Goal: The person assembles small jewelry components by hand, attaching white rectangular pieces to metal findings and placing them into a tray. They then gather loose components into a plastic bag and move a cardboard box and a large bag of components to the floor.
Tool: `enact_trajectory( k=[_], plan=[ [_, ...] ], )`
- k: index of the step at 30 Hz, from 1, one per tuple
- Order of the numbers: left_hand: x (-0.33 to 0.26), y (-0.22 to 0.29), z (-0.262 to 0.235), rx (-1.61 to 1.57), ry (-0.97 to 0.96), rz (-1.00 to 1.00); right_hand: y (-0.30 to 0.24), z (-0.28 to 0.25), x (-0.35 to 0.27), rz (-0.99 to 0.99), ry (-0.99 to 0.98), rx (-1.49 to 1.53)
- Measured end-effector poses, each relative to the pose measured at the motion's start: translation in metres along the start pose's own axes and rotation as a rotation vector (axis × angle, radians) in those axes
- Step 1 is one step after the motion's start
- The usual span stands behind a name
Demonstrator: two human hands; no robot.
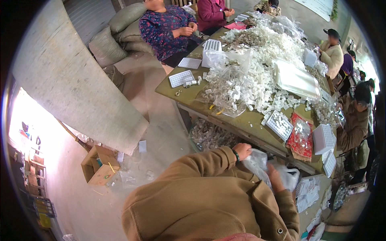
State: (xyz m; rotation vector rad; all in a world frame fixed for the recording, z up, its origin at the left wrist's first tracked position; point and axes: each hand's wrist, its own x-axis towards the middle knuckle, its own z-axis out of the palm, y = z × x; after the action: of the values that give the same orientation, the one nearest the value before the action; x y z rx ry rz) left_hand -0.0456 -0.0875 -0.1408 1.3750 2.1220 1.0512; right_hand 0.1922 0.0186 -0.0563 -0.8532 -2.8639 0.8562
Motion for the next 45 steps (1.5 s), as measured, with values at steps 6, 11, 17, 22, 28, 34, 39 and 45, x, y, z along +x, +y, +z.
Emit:
enact_trajectory(
  k=[6, 11, 17, 22, 28, 34, 39, 45],
  plan=[
    [-0.026, -0.01, -0.021, -0.093, -0.033, -0.11, 0.054, 0.067, 0.026, -0.063, -0.108, 0.023],
    [-0.026, 0.021, -0.051, -0.11, 0.056, 0.103, 0.06, 0.086, 0.048, -0.229, 0.013, 0.028],
    [-0.018, 0.04, -0.059, -0.197, 0.108, 0.151, 0.037, 0.012, 0.062, -0.214, 0.06, 0.001],
    [-0.02, 0.027, -0.054, -0.323, 0.008, 0.053, 0.024, -0.015, 0.057, -0.149, -0.073, -0.047],
    [-0.039, 0.011, -0.041, -0.123, -0.282, 0.068, 0.013, -0.02, 0.049, -0.174, -0.198, -0.078],
    [-0.038, 0.008, -0.039, -0.221, -0.121, 0.06, -0.001, -0.023, 0.052, -0.169, -0.187, -0.099],
    [-0.041, 0.01, -0.046, -0.302, -0.039, -0.004, -0.009, -0.025, 0.055, -0.168, -0.21, -0.078],
    [-0.029, 0.033, -0.069, -0.427, 0.015, -0.004, -0.025, -0.045, 0.069, -0.178, -0.148, -0.094]
  ],
)
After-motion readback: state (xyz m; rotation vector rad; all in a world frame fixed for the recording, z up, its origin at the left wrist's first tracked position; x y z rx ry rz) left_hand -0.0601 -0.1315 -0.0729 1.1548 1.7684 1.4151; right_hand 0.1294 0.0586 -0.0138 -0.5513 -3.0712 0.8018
